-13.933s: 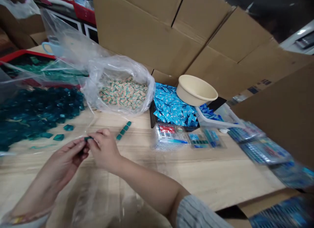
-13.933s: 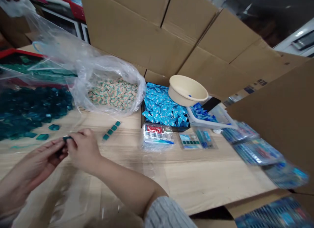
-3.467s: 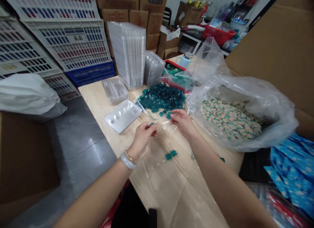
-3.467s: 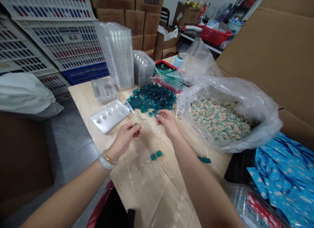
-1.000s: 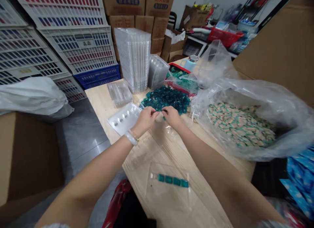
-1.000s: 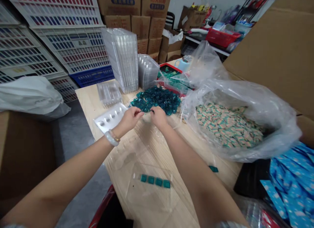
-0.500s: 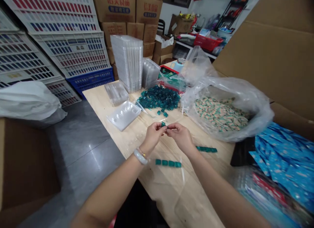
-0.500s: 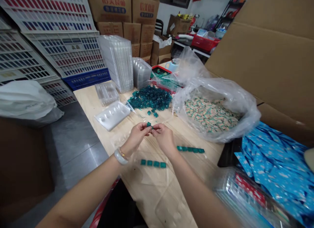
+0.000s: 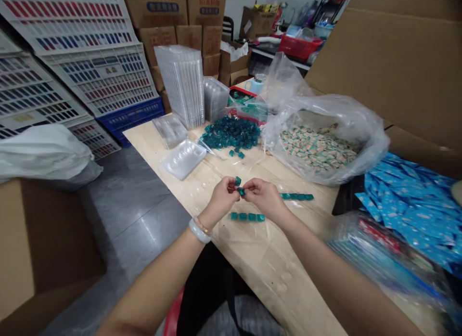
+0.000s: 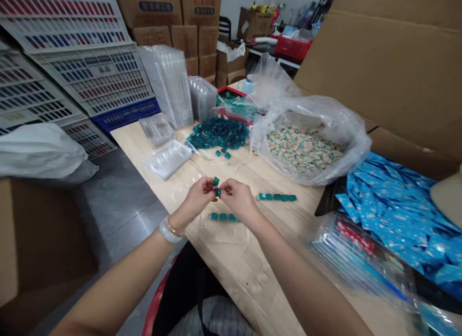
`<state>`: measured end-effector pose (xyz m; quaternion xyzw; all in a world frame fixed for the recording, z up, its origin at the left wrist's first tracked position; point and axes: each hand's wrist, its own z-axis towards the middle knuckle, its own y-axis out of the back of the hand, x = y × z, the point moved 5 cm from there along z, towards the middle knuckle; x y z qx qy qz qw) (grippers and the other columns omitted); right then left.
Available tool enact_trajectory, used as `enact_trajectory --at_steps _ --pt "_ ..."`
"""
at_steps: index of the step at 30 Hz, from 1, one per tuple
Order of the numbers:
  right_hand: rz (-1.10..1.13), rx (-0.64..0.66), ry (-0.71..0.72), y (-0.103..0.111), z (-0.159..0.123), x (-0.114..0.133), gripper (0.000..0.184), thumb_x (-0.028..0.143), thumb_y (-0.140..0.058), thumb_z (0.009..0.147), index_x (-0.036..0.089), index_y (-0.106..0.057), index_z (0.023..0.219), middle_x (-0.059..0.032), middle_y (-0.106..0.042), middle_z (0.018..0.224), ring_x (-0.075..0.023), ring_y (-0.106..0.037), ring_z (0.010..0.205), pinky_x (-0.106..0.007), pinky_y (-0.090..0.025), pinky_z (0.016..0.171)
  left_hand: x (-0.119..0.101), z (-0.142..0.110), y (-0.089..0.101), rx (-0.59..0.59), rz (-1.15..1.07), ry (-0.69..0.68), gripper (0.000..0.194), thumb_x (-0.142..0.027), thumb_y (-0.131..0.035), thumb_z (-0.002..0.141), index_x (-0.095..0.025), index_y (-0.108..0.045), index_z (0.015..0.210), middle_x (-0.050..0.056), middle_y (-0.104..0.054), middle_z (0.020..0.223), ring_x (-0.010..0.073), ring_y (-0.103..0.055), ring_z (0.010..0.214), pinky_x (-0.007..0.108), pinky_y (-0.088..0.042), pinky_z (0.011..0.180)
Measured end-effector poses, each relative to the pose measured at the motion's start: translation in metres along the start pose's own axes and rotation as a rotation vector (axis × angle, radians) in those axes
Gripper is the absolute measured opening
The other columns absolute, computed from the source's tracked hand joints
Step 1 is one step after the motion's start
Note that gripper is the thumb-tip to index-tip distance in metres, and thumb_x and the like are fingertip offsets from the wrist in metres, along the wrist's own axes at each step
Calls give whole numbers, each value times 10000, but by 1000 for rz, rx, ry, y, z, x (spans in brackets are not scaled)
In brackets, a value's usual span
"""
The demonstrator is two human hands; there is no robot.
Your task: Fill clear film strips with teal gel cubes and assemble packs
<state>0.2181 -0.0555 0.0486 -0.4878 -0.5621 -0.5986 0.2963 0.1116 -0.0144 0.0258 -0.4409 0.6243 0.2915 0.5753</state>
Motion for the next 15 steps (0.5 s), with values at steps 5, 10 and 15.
enact_trajectory --at_steps 5,10,15 --pt "129 133 130 -16 -28 4 185 264 -552 685 185 -594 847 -15 -542 755 -112 -530 652 -247 -427 570 9 -32 3 113 -306 221 235 -157 -645 595 -123 -512 786 -19 -554 634 53 -521 508 180 -429 517" --pt "280 340 -31 -32 -41 -9 211 313 -554 711 172 -530 866 5 -549 669 -111 -520 603 -231 -388 510 22 -53 18 181 -379 401 303 -259 -705 576 -114 -509 756 -19 -540 556 48 -497 457 159 -388 453" --pt "-323 172 218 -30 -37 -8 103 240 -533 743 171 -570 811 -21 -540 723 -133 -495 681 -279 -385 630 33 -63 49 -29 -264 286 360 -274 -679 611 -144 -462 868 28 -613 768 115 -591 673 250 -458 640"
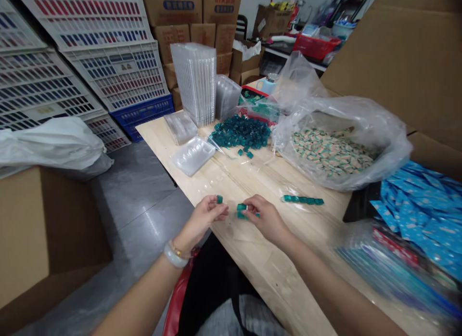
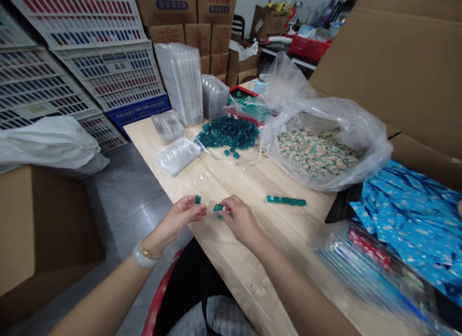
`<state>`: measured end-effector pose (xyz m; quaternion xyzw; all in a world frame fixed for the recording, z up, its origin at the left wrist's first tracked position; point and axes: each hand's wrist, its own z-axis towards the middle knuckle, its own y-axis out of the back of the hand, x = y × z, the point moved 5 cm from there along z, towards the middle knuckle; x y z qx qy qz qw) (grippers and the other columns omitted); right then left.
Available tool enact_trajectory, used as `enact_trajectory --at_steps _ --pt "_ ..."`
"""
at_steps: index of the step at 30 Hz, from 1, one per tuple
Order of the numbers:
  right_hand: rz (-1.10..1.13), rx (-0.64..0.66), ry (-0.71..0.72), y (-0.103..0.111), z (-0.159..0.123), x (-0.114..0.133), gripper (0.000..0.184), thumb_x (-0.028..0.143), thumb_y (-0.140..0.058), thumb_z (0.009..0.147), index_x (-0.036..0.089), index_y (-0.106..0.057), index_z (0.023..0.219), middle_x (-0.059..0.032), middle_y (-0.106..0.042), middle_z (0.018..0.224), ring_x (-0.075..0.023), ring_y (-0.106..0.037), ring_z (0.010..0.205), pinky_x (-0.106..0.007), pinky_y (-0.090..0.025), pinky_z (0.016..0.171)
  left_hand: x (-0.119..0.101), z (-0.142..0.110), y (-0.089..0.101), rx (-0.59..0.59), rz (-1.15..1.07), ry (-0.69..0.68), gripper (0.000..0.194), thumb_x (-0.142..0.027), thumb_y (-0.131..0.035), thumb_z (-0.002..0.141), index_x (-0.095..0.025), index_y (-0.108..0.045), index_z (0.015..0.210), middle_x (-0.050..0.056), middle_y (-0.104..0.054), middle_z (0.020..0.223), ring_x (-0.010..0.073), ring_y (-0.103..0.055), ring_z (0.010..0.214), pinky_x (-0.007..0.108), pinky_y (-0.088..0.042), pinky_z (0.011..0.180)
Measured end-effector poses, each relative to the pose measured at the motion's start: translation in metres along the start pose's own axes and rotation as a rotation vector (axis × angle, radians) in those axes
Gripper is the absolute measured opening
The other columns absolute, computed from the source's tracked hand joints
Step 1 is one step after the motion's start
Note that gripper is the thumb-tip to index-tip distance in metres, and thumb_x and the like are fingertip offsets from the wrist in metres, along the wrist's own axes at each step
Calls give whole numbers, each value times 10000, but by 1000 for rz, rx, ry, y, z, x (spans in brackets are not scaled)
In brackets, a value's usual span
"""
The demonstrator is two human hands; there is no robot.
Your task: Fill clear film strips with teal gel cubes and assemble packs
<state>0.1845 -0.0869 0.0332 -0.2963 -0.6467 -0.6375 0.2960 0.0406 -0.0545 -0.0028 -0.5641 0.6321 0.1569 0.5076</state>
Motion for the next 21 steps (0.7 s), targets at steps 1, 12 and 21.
enact_trajectory --at_steps 1,12,21 --pt "-182 13 51 -4 1 2 90 219 -534 746 175 -587 805 -33 -549 752 -147 -496 731 -297 -371 677 4 -1 5 -33 24 -20 335 -276 -662 627 -143 -461 859 36 -614 789 120 -591 702 268 -456 678" --pt "-583 56 119 -29 1 6 185 262 -594 720 216 -621 896 -56 -585 846 -211 -485 849 -373 -334 763 25 5 15 -116 232 -175 161 -257 -564 681 -138 -513 775 18 -581 723 121 -550 672 279 -445 680" --pt "5 -336 15 -8 -100 15 242 192 -416 835 217 -519 1052 -53 -567 915 -143 -535 858 -286 -462 749 43 -31 -64 340 19 290 207 -318 -599 683 -112 -615 692 18 -600 632 78 -526 576 203 -419 597"
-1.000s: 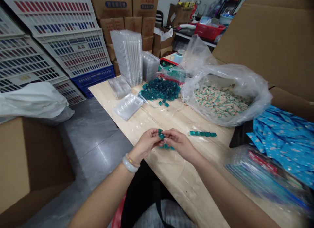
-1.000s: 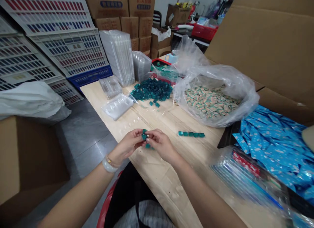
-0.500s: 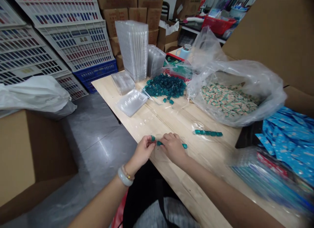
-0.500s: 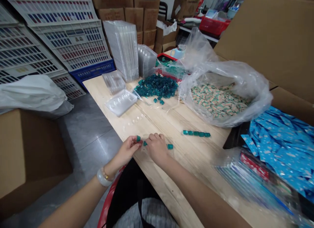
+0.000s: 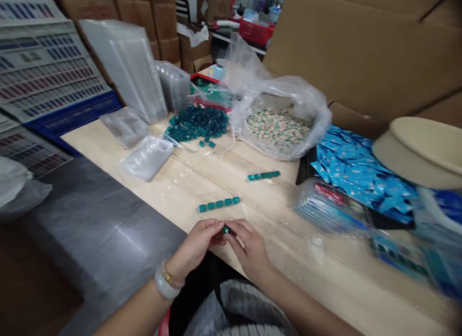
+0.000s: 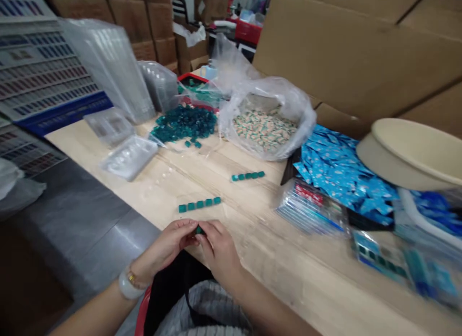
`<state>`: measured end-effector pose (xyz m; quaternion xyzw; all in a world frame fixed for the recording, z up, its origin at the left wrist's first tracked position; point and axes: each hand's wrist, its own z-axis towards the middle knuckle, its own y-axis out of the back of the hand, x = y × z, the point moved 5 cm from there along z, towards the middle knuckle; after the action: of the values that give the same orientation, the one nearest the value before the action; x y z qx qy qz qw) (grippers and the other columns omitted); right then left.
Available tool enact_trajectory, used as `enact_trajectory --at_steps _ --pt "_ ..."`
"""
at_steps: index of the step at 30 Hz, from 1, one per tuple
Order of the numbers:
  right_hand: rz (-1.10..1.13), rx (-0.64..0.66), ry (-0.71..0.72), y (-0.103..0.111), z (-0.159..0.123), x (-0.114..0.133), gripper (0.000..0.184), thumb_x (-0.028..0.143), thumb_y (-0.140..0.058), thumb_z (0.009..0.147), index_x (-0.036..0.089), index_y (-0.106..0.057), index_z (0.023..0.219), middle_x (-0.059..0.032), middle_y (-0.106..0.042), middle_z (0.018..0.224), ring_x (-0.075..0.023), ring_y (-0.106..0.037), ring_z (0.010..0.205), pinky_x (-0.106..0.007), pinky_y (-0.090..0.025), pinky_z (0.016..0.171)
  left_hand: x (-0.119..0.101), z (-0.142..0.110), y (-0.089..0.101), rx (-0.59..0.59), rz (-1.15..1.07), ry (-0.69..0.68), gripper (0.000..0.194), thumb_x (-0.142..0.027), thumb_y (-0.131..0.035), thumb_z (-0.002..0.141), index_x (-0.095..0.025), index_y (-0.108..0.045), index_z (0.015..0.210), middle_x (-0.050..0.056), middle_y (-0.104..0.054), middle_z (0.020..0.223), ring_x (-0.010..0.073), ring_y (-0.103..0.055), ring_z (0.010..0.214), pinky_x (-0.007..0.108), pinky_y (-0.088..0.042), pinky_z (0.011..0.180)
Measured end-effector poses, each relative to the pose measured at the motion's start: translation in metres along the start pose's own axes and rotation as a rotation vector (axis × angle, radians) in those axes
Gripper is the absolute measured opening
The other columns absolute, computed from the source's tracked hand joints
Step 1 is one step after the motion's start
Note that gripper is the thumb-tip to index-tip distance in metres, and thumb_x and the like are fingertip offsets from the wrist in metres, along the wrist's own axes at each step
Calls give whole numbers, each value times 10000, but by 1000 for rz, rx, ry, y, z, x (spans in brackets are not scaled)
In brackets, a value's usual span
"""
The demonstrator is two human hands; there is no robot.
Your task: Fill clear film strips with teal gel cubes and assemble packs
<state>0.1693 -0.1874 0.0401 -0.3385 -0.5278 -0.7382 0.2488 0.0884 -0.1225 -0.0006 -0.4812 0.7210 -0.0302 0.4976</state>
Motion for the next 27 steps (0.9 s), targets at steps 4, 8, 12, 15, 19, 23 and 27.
enact_trajectory --at_steps 4,8,12,15,19,23,27 --pt "-117 -182 -109 39 -37 -23 212 203 -416 832 207 -536 1006 -62 -566 890 -158 -540 837 -298 -466 725 12 24 -34 -36 252 -4 199 -292 -539 688 -111 -583 618 20 -577 557 94 -525 526 218 -417 550" --pt "-324 -296 -278 92 -51 -68 195 252 -424 825 177 -574 926 -75 -581 851 -180 -553 798 -319 -455 719 -18 57 -64 -62 474 -265 176 -224 -452 679 -132 -544 560 5 -545 541 99 -514 529 216 -406 537" --pt "-486 -33 -368 101 -36 -103 222 196 -390 825 151 -604 864 -84 -581 833 -177 -556 769 -296 -445 699 -65 74 -84 -73 541 -515 211 -185 -382 673 -162 -431 469 -35 -429 448 75 -418 448 197 -336 466" --pt "-550 135 -398 90 -23 -114 217 168 -402 806 159 -617 778 -82 -582 801 -179 -561 736 -282 -444 658 -80 73 -84 -92 626 -612 253 -203 -365 694 -172 -346 444 -49 -343 426 67 -339 427 199 -274 438" --pt "-514 103 -361 81 -23 -122 188 160 -424 783 162 -608 821 -96 -599 838 -195 -576 777 -302 -455 685 -95 87 -65 -106 888 -585 291 -217 -371 705 -177 -276 433 -55 -250 428 66 -280 429 205 -228 429" --pt "-405 -20 -361 79 -27 -132 208 224 -422 787 204 -563 938 -79 -608 890 -197 -592 789 -313 -482 666 -183 135 -19 -463 1070 -741 169 -184 -378 733 -149 -477 601 -25 -432 558 98 -438 576 212 -365 578" --pt "-319 -5 -323 80 -19 -129 177 283 -426 786 242 -572 878 -60 -613 866 -191 -604 767 -310 -500 662 -254 191 32 -664 1360 -664 341 -175 -536 674 -106 -499 1007 88 -521 928 174 -506 880 296 -381 819"
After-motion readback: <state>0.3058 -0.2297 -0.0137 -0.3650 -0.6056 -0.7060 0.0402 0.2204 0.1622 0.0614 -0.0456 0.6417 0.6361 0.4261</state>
